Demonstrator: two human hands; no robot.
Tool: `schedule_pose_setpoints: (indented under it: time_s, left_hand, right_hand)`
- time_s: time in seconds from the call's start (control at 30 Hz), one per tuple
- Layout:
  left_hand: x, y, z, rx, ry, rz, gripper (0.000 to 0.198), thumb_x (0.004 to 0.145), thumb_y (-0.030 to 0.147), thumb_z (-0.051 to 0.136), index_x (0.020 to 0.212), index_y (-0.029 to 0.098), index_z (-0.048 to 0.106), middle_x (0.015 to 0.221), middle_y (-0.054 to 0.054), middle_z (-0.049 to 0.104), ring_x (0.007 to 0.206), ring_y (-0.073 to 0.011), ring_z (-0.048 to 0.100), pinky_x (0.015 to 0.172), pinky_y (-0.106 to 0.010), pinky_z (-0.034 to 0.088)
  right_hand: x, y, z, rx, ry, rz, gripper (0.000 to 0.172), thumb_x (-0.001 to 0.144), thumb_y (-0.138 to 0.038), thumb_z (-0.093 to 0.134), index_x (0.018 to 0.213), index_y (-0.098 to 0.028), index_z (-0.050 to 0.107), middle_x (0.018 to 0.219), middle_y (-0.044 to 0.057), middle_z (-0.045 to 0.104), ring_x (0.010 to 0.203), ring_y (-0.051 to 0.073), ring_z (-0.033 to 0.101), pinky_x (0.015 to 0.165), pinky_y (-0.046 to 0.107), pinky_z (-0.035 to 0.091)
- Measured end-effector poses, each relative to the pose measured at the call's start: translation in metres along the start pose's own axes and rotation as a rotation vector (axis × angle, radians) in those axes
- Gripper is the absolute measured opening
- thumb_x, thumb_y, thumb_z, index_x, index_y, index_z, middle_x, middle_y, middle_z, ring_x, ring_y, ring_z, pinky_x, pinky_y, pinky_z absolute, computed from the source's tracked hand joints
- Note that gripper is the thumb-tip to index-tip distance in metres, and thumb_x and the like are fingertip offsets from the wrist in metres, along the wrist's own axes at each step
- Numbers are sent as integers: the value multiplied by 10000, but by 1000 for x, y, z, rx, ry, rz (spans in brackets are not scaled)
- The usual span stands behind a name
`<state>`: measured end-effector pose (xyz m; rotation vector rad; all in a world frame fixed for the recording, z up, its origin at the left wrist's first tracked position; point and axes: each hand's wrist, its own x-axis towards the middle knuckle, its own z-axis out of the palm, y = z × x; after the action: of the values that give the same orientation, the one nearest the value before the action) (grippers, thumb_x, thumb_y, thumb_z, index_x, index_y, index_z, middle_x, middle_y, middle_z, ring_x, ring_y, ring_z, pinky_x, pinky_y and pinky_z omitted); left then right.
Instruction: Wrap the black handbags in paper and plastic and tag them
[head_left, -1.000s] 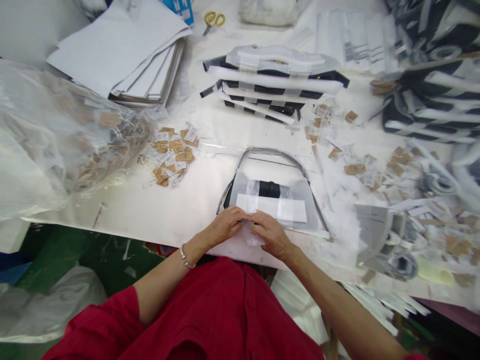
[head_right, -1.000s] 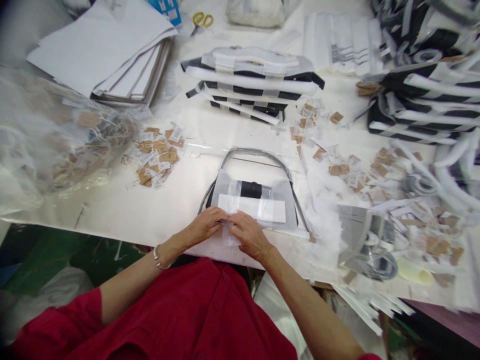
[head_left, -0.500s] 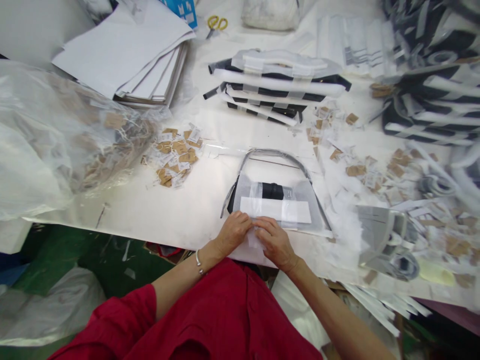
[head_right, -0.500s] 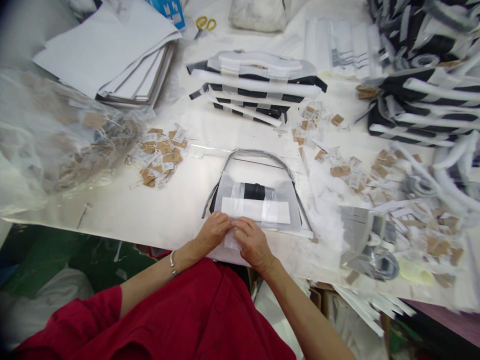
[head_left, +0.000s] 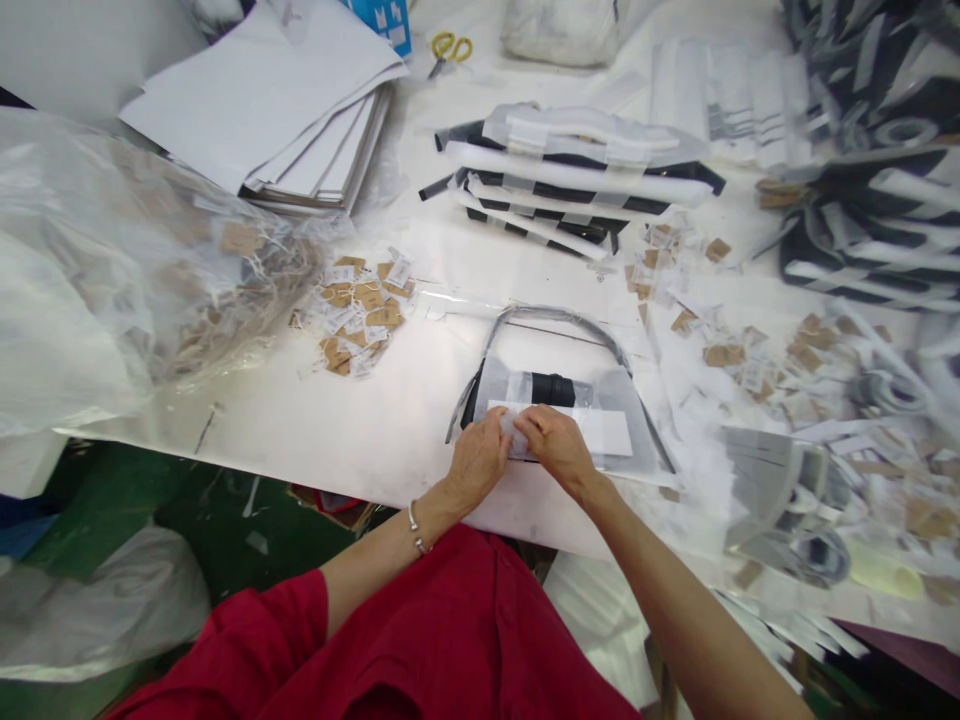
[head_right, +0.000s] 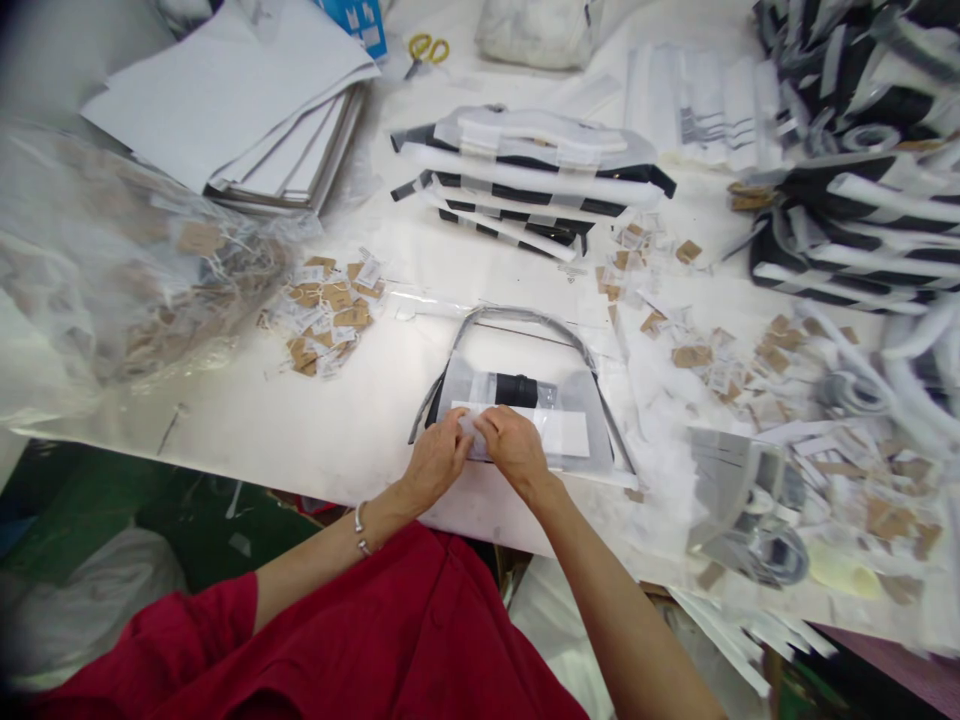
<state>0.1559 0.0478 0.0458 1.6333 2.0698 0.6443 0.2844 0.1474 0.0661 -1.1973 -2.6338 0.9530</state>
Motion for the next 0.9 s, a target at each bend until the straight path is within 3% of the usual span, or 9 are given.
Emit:
schedule_pose_setpoints:
  time_s: [0.23, 0.47, 0.63, 0.77, 0.9]
  left_hand:
    - [8, -2, 7, 120, 52, -22, 311, 960, 217, 433, 1264, 149, 420, 829, -57, 689, 707, -201, 677, 660, -303, 505]
    - [11, -7, 15, 172, 35, 13, 354, 959, 253, 453, 1285, 120, 426, 869, -91, 679, 793, -228, 674, 722, -336, 528]
    - [7, -12, 11, 209, 79, 189, 300, 950, 188, 448, 1245, 134, 473, 906, -79, 664, 824, -215, 643, 742, -335, 509]
    - [2, -6, 1, 267, 76, 408, 272, 941, 115, 432, 1193, 151, 526, 1185, -121, 632, 1041, -247, 605, 862, -388, 466]
    - [-5, 7, 0, 289, 0, 409, 286, 931, 107, 450, 1202, 131, 536, 1214, -135, 623, 1114, -250, 582, 945, -405, 426]
  right_hand:
    - [5, -5, 4, -226, 35, 96, 253, 971, -326, 489, 793, -222, 636, 805, 14, 629, 668, 138, 559, 553, 264, 299]
    - [7, -5, 5, -311, 94, 43, 206, 951, -315, 537, 785, -215, 605, 816, 33, 612, 762, 162, 559, 559, 280, 290]
    - [23, 6, 0, -206, -26, 141, 170, 918, -381, 576, 820, -247, 612, 849, -12, 615, 677, 134, 543, 527, 262, 256]
    - [36, 8, -9, -102, -118, 173, 147, 874, -353, 633, 776, -244, 617, 825, -23, 644, 708, 132, 563, 567, 242, 291]
    - [46, 4, -12, -63, -140, 296, 214, 797, -381, 701, 687, -228, 599, 710, -31, 646, 651, 139, 559, 561, 244, 300]
